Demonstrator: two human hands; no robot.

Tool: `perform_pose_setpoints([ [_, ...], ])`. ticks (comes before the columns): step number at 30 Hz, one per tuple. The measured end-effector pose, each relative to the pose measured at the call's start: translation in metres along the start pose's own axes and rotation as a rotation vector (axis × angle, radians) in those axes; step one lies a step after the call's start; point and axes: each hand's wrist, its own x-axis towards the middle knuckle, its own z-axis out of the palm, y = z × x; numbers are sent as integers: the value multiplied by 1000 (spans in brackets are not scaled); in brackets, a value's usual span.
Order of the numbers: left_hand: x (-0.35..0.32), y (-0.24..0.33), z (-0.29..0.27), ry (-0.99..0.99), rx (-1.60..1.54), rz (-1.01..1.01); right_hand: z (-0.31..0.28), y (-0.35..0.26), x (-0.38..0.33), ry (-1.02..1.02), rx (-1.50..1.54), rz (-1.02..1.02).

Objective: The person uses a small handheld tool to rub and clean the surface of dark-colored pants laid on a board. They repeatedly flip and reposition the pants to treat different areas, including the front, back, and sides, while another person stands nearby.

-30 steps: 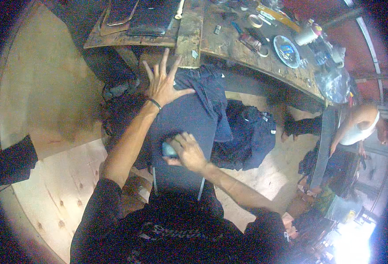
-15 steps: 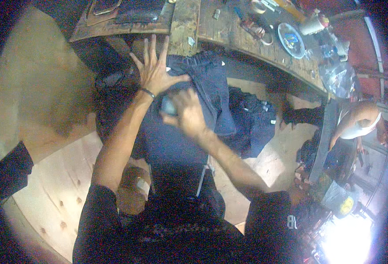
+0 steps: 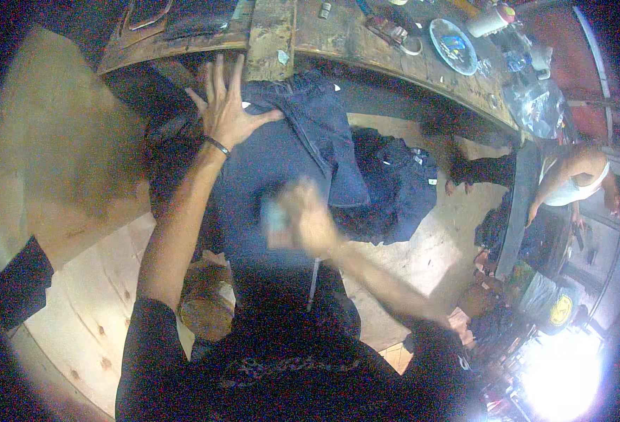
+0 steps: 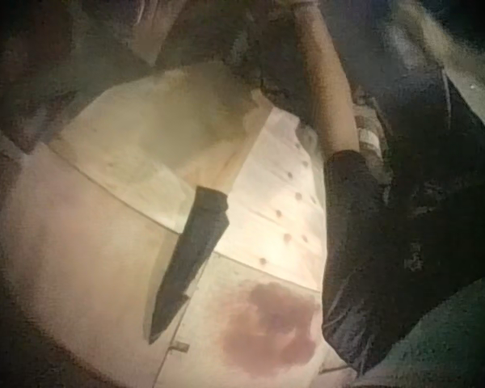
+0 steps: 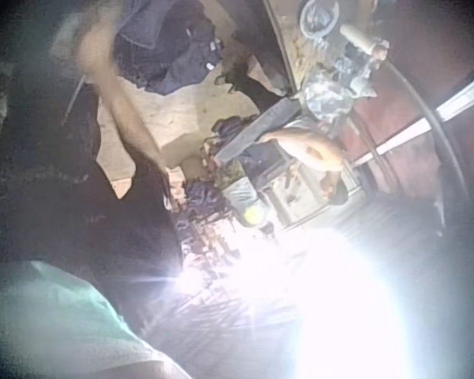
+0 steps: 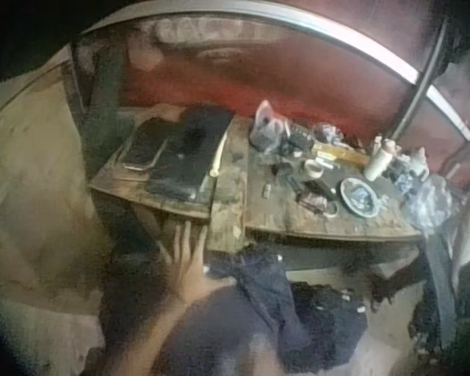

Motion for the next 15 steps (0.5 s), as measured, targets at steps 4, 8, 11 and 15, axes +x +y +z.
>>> perform_pose_setpoints([
  [4, -4, 0, 3, 93, -38, 36, -8, -7, 10, 122, -114, 122],
  [8, -4, 2, 0, 84, -11, 25, -24, -23, 45, 28, -92, 56],
  [11, -1, 2, -5, 33, -24, 15, -11, -31, 56, 47, -122, 32],
  [15, -3, -2, -2, 59, -111, 45, 4, -33, 49, 59, -80, -138],
])
